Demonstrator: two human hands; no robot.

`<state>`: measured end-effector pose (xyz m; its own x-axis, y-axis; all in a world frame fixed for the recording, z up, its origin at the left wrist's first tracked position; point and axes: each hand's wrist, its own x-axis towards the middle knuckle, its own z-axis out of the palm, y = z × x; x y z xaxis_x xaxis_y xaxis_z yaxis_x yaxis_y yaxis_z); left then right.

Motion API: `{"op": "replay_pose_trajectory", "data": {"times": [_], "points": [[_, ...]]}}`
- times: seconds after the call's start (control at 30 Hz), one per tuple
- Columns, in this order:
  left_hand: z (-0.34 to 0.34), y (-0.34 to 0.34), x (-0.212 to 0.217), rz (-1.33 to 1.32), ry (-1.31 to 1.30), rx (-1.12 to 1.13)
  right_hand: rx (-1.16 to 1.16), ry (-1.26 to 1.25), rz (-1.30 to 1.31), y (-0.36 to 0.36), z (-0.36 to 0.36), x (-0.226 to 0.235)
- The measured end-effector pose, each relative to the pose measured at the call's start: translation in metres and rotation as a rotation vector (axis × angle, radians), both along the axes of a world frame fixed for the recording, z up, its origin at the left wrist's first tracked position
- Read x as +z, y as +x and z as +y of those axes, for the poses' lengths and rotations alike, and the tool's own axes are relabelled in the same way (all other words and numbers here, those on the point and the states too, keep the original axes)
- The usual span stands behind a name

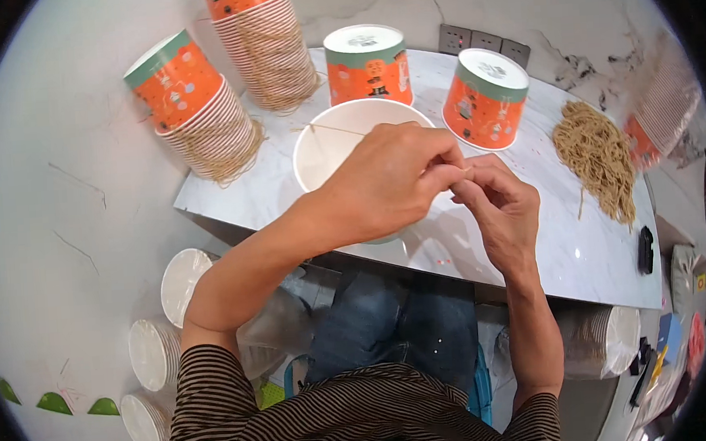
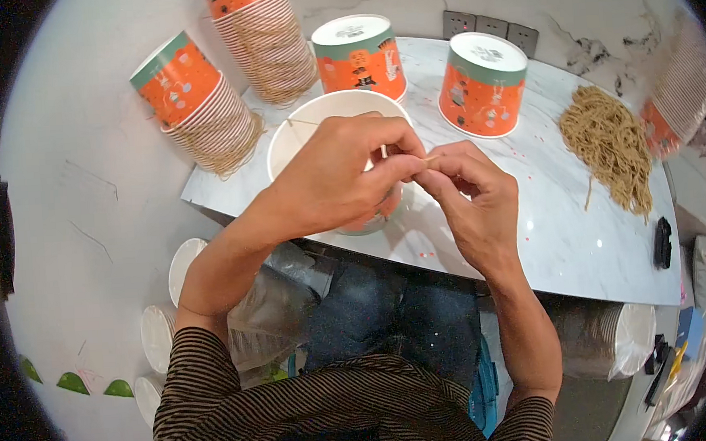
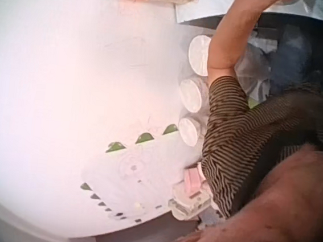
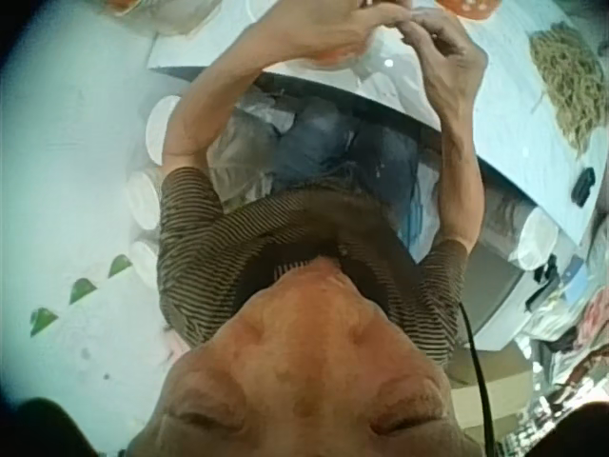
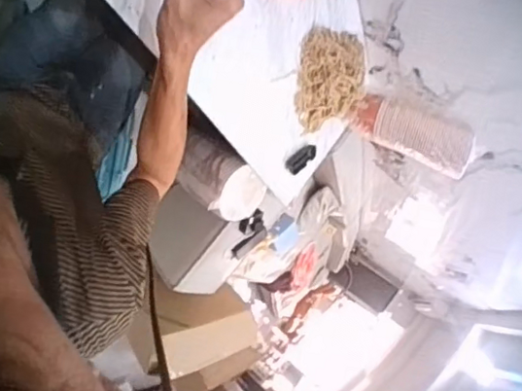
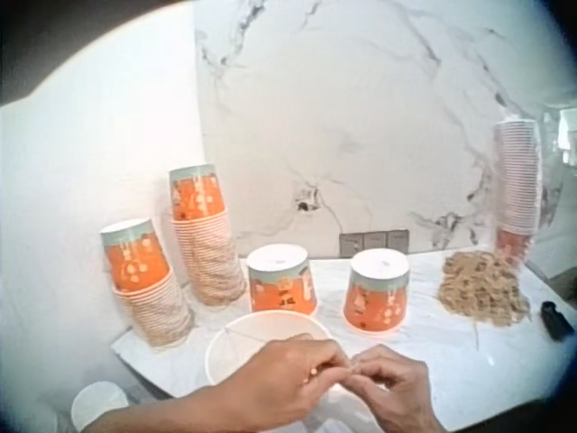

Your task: The recorder is applying rubber bands to large stacks of paper cups.

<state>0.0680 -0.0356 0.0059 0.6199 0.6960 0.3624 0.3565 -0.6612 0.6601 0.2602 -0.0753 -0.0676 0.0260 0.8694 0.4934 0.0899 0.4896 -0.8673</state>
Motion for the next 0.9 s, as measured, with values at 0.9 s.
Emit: {"op": "replay_pose_trajectory", "data": {"times": [0.9], "points": [[-0.009, -0.016, 0.017, -0.089, -0.36, -0.06, -0.076, 0.277, -0.277, -0.012, -0.02, -0.008]]}}
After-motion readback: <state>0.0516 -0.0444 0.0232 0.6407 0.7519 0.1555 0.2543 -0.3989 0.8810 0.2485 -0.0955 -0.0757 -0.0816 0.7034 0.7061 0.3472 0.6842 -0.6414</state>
